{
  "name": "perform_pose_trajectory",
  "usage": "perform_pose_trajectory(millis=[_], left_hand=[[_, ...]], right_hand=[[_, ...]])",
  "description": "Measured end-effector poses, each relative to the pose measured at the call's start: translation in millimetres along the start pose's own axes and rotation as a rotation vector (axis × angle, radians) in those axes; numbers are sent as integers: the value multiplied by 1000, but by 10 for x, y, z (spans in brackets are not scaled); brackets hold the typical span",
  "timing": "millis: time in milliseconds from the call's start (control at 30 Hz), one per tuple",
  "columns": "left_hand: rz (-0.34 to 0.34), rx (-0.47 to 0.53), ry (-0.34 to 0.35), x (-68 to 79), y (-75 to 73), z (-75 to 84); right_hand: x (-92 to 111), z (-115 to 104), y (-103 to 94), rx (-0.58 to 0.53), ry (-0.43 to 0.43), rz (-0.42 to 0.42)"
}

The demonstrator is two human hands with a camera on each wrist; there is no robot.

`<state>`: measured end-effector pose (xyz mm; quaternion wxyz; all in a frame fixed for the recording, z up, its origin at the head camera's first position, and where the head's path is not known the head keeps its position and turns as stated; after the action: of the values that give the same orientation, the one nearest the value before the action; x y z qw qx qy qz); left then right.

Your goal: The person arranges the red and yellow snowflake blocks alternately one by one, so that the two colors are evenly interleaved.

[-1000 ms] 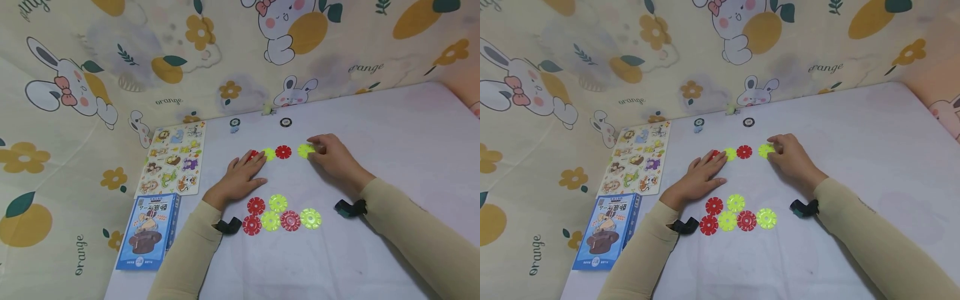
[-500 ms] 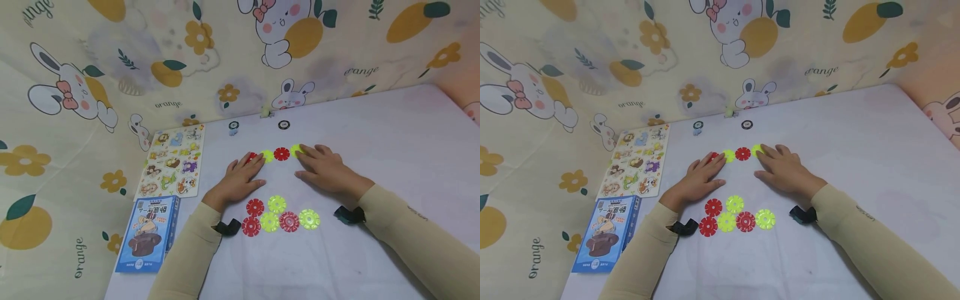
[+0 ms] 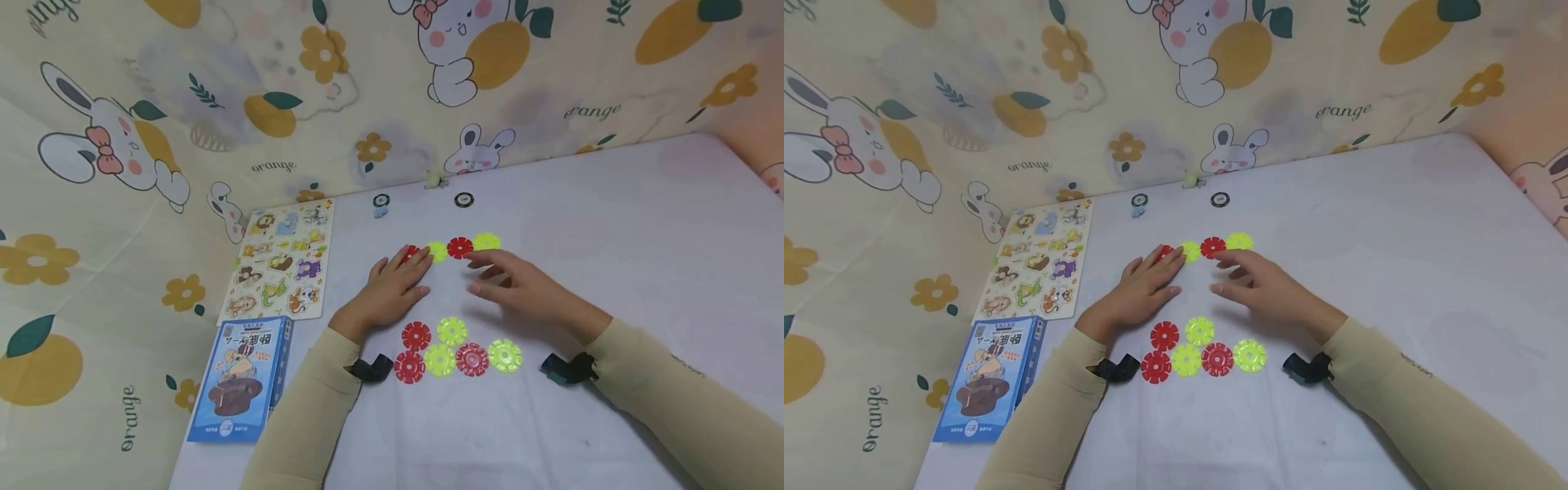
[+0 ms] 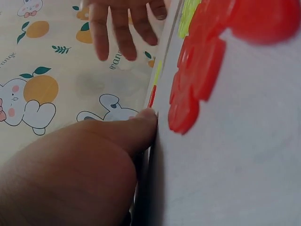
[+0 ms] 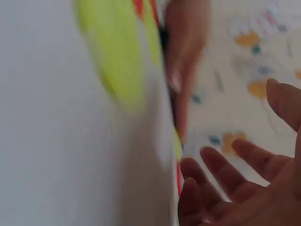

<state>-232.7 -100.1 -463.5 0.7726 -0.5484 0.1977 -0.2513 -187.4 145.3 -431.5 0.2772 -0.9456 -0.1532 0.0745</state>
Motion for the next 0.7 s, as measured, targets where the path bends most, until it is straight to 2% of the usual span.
perform_pose_trajectory(millis=[67, 133, 267, 400, 500, 600, 700], left_hand=[[4, 0, 8, -2, -4, -4], [8, -6, 17, 1, -10, -4], [7, -12, 21, 5, -9, -18], [5, -11, 20, 3, -14, -16], [6, -2, 22, 3, -14, -11], [9, 6, 24, 3, -12, -7], [12, 12, 24, 0, -13, 0]], right_hand=[[27, -64, 158, -25, -29, -78], [55, -131, 316, 1, -58, -148], [75, -265, 578, 134, -135, -224], [63, -394, 760, 325, -224, -202], [51, -450, 848, 419, -253, -164], [33, -471, 885, 434, -237, -136], [3, -462, 869, 363, -165, -124]])
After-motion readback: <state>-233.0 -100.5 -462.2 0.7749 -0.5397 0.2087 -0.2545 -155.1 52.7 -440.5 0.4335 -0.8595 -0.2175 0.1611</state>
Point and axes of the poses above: each hand's wrist, its own x-axis away from the middle knuckle, its own y-axis out of the palm, z = x × y, the point moved 3 cm from there along -x, towards the middle knuckle, and after that the axes turned 7 degrees about z, right-handed, at the moved point
